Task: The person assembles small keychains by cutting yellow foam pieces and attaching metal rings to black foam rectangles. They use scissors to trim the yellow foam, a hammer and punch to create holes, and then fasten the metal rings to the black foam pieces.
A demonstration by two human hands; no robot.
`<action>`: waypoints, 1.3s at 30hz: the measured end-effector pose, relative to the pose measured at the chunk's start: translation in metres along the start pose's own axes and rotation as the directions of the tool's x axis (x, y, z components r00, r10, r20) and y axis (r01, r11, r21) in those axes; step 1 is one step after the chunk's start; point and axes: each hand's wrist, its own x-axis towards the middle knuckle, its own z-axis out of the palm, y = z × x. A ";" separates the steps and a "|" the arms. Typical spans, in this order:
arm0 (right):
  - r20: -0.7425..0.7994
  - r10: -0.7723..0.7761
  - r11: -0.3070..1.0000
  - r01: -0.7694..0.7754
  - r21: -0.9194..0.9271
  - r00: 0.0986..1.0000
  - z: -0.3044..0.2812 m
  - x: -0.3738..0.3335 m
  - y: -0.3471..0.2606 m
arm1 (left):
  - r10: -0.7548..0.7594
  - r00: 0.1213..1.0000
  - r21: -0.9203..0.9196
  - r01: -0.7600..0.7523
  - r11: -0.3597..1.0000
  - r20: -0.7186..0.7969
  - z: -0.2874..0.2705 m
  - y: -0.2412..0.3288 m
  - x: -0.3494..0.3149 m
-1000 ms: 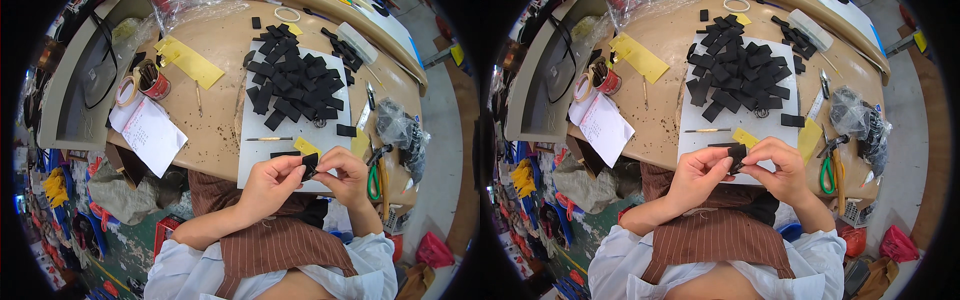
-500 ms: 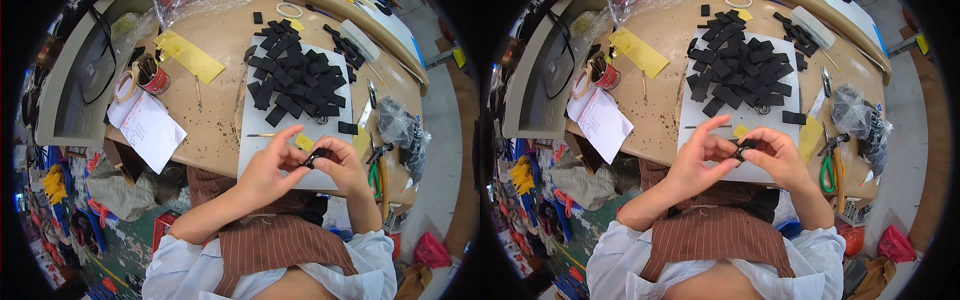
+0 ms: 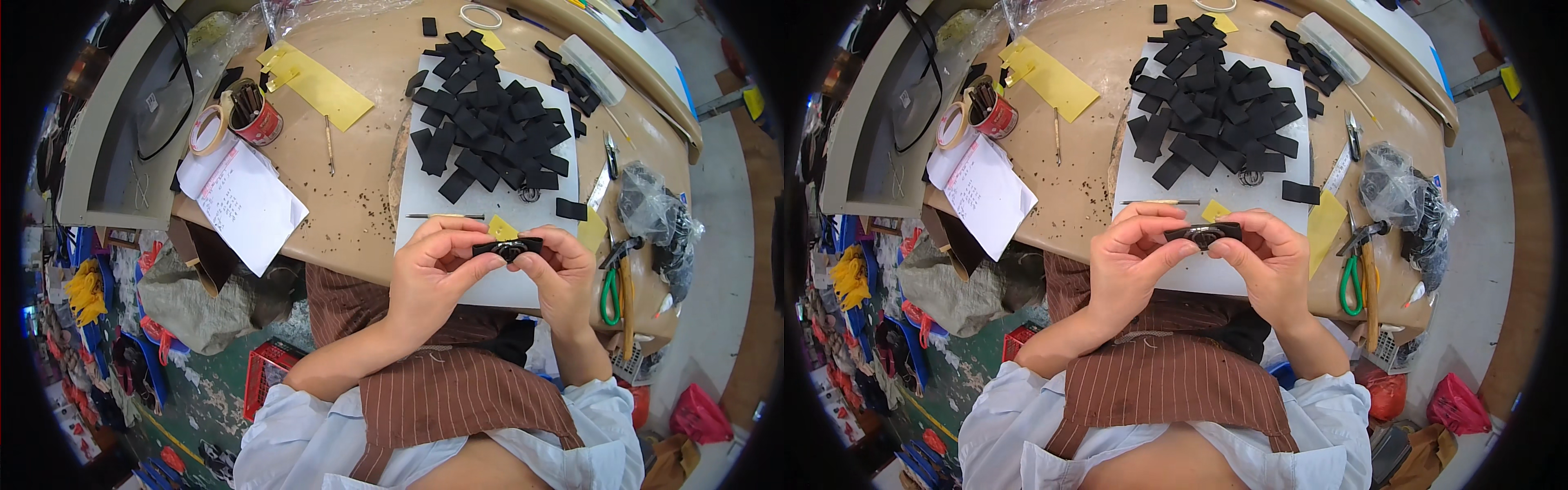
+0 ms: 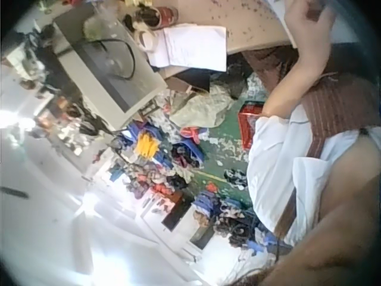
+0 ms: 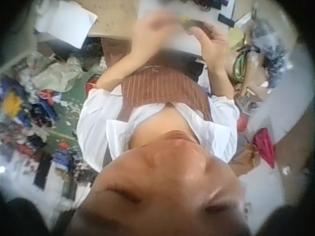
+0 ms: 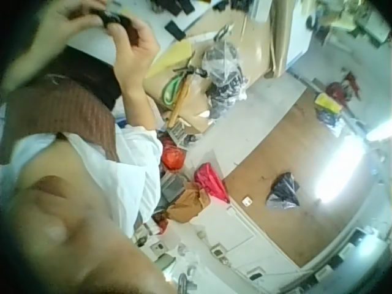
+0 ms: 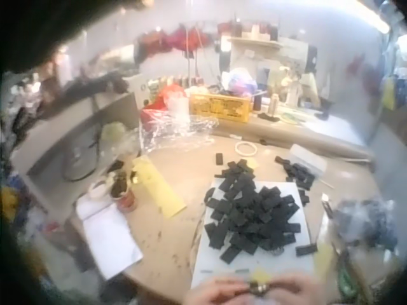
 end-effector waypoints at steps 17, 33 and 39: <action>0.347 -0.512 0.698 0.616 -0.364 0.786 0.000 -0.009 -0.028 | 0.343 0.856 0.212 -0.445 0.870 0.388 -0.010 0.023 -0.001; 0.528 -0.610 0.466 0.807 -0.364 0.590 -0.007 0.008 -0.038 | 0.418 0.788 0.335 -0.584 0.740 0.452 -0.022 0.032 -0.005; 0.509 -0.583 0.561 0.767 -0.312 0.633 -0.008 0.007 -0.035 | 0.099 0.877 0.284 -0.257 0.924 0.471 -0.022 0.046 0.001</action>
